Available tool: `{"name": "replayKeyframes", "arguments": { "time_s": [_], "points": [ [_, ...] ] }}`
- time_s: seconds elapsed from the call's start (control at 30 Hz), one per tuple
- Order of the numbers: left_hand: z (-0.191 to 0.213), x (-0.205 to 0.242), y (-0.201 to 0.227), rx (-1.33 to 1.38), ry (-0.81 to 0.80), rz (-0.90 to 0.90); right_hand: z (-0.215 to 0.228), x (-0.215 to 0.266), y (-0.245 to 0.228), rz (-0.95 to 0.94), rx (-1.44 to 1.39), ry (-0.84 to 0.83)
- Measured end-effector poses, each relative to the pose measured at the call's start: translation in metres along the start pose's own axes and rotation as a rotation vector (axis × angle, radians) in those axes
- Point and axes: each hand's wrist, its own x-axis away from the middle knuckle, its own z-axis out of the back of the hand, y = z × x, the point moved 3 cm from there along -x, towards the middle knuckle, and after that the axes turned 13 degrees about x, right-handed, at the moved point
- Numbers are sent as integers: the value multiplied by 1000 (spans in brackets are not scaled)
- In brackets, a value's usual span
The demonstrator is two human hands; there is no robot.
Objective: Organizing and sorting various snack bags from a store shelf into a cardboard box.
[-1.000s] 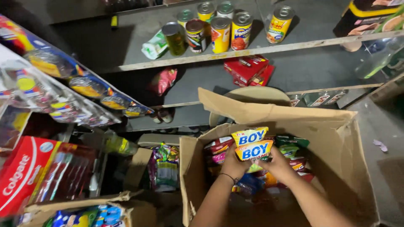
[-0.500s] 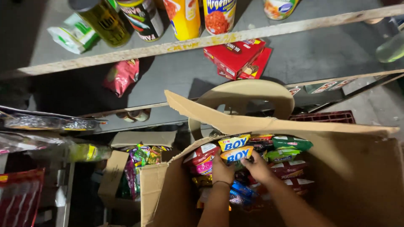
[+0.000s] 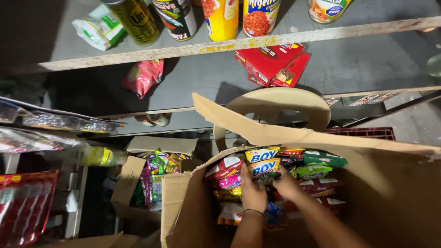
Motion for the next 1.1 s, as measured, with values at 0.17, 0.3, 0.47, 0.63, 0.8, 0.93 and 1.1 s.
{"name": "replayKeyframes", "arguments": {
  "time_s": [0.17, 0.3, 0.47, 0.63, 0.8, 0.93, 1.1],
  "points": [
    [15, 13, 11, -70, -58, -100, 6, 10, 31, -115, 2, 116],
    [35, 32, 42, -91, -46, -83, 32, 40, -12, -56, 13, 115],
    [71, 67, 69, -71, -110, -174, 21, 54, -45, -13, -196, 44],
    [165, 120, 138, 79, -66, -328, 33, 120, -211, 414, -336, 82],
    [287, 181, 155, 95, -1, -562, 4, 187, -339, 602, -522, -128],
    [382, 234, 142, 119, 181, -447, -43, 246, -428, 753, -464, -261],
    [461, 294, 76, 359, 508, -270, -135, 279, -455, 755, -258, -851]
  ]
}}
